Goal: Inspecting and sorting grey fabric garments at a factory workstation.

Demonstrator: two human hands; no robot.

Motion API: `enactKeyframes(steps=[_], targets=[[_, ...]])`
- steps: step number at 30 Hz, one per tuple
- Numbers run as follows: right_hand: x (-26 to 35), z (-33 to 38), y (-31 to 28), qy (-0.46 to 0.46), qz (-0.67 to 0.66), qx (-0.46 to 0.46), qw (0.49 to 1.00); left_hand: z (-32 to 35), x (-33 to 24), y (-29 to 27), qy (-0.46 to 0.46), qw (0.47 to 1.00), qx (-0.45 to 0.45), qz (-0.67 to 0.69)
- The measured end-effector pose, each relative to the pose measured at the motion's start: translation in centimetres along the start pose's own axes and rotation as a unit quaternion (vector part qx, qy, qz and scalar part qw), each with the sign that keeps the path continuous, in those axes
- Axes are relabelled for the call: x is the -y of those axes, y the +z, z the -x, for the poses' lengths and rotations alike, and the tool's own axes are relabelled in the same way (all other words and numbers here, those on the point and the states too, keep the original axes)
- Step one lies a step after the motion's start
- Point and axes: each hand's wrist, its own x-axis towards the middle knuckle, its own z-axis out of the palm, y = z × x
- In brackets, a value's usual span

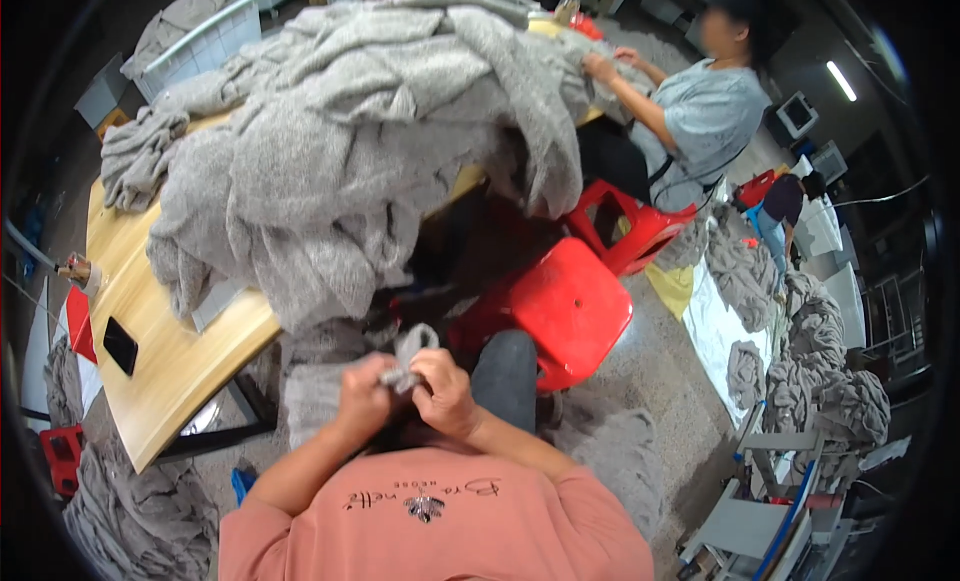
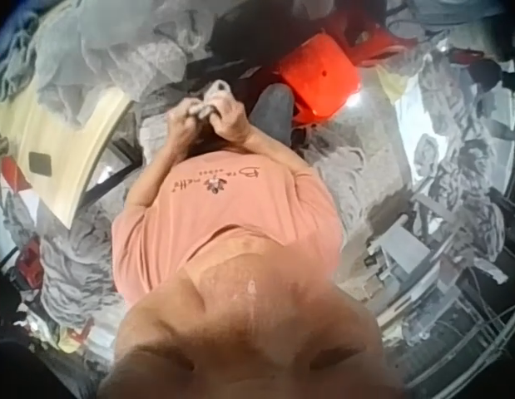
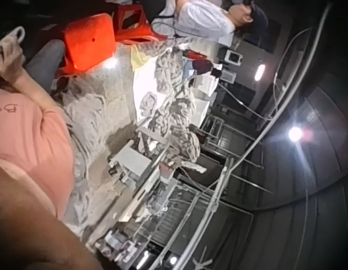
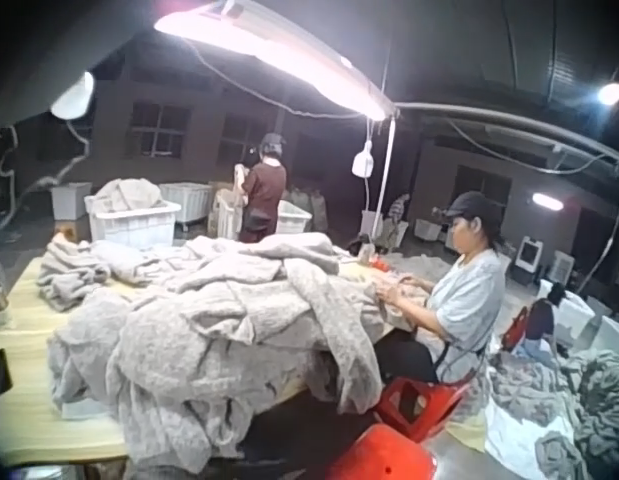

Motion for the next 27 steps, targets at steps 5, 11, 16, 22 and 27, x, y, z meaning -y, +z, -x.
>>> enactKeyframes(steps=[5,11,16,22,27], targets=[[0.7,2.5,2.0,0.046,-0.163,0.386,0.907,-1.5,-4.1,-3.3,-0.133,0.976,-0.069,0.158],[-8.1,1.5,4.8,0.421,-0.055,0.275,0.862,1.9,-8.8,-8.2,-0.053,0.967,-0.166,0.185],[-13.8,4.2,-2.9,0.183,0.244,0.085,0.949,0.3,-8.3,-12.6,0.182,0.911,-0.093,0.357],[-12.1,7.7,-14.4,0.317,-0.118,-0.005,0.941,-0.1,-6.0,-11.5,0.195,0.92,0.115,0.319],[-6.7,12.9,-16.4,0.458,-0.164,-0.071,0.871,0.7,-2.0,-2.6,-0.189,0.954,0.19,0.131]])
